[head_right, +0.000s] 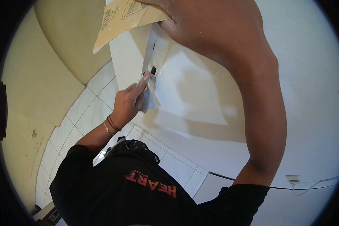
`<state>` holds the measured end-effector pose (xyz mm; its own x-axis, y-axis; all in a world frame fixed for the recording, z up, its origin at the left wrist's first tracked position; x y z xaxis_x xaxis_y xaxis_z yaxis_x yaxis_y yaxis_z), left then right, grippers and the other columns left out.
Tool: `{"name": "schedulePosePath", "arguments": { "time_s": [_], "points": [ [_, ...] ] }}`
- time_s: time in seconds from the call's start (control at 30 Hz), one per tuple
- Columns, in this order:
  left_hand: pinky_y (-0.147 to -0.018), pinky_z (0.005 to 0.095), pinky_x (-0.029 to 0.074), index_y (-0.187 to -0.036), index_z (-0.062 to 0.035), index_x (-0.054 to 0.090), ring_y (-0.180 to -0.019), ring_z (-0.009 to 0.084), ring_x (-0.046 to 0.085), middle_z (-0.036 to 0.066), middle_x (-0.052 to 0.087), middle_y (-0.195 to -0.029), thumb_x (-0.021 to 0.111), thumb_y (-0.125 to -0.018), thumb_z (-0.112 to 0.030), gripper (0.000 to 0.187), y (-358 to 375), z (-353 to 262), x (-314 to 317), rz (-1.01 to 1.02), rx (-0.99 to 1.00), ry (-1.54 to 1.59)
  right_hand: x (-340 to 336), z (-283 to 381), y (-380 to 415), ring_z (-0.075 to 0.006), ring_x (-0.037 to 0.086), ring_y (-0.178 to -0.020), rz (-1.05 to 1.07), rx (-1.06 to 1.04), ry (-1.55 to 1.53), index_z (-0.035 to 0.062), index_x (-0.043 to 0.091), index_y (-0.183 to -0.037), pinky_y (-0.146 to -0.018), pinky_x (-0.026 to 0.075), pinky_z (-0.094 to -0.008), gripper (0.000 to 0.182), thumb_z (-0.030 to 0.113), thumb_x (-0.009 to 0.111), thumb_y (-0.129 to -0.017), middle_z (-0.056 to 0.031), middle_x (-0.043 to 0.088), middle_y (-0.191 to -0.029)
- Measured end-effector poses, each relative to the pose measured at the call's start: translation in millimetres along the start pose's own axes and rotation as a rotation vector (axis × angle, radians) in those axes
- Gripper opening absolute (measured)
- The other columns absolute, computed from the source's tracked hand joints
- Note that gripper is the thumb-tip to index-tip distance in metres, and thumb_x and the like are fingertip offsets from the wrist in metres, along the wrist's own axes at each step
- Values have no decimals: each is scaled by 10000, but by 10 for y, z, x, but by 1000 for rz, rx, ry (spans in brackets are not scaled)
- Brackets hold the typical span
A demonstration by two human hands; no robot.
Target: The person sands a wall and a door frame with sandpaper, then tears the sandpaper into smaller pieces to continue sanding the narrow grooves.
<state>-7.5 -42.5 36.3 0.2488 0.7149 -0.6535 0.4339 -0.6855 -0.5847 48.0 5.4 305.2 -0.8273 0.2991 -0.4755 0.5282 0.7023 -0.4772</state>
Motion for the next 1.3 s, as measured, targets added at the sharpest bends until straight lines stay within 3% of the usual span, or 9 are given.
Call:
{"name": "schedulePosePath", "arguments": {
  "time_s": [0.13,0.47,0.53,0.67,0.73,0.83,0.93,1.17,1.3],
  "points": [
    [-517,374,482,-1429,-185,369,-539,286,561,99,545,-675,608,-751,-22,737,76,56,129,-58,-49,-5,-7,31,-34,-219,559,-1110,238,74,111,127,695,-979,-878,452,-365,270,117,674,-710,-75,646,-1054],
    [-521,369,476,-1409,-176,411,-533,277,546,97,534,-665,625,-732,-16,728,57,-34,168,-146,-4,125,24,-22,-5,-215,560,-1103,49,22,-20,114,695,-974,-869,457,-355,264,126,687,-711,-73,648,-1046],
    [-521,370,477,-1415,-174,397,-537,277,548,96,535,-670,622,-741,-22,727,127,13,176,-21,-19,101,-39,7,-19,-215,561,-1108,36,75,-111,119,696,-973,-873,456,-357,260,133,688,-713,-75,648,-1057],
    [-523,376,477,-1421,-182,387,-535,278,553,95,537,-673,617,-750,-26,727,11,11,37,-152,-10,116,57,20,34,-215,561,-1114,51,1,73,125,696,-970,-877,455,-360,255,145,690,-716,-75,648,-1072],
    [-529,381,480,-1425,-189,381,-542,279,558,97,542,-677,607,-761,-28,720,-20,26,114,-113,-46,59,101,-56,37,-217,561,-1117,-31,72,-205,126,696,-965,-876,456,-361,249,154,692,-717,-74,648,-1081],
    [-532,383,480,-1425,-190,380,-548,280,559,101,547,-684,606,-762,-27,719,157,130,198,32,-87,25,-7,11,-6,-220,561,-1114,97,56,8,125,696,-963,-872,458,-362,249,154,692,-716,-74,648,-1077],
    [-534,383,480,-1422,-187,384,-553,281,561,105,547,-683,614,-756,-25,723,156,99,95,-101,-45,124,-22,40,-5,-221,562,-1113,37,-16,-28,127,696,-961,-869,460,-362,250,155,696,-713,-73,649,-1077],
    [-538,371,482,-1408,-185,412,-550,278,557,107,543,-675,627,-739,-11,724,180,164,201,-62,-60,89,38,22,13,-214,565,-1107,190,77,60,130,698,-964,-863,463,-357,247,133,687,-717,-72,650,-1064],
    [-528,362,480,-1401,-188,423,-538,267,546,92,535,-664,627,-739,-12,716,72,-19,-51,-159,-17,148,38,4,30,-214,571,-1095,-18,16,-48,127,698,-964,-860,465,-357,248,133,688,-717,-70,651,-1055]
  ]
}}
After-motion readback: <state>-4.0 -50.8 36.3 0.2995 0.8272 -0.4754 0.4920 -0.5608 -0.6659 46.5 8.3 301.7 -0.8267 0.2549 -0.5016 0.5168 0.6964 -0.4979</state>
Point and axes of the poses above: each hand's wrist, its own y-axis away from the middle knuckle, its own x-axis out of the palm, z = x × y, the point moved 5 cm from there along -y, towards the middle knuckle
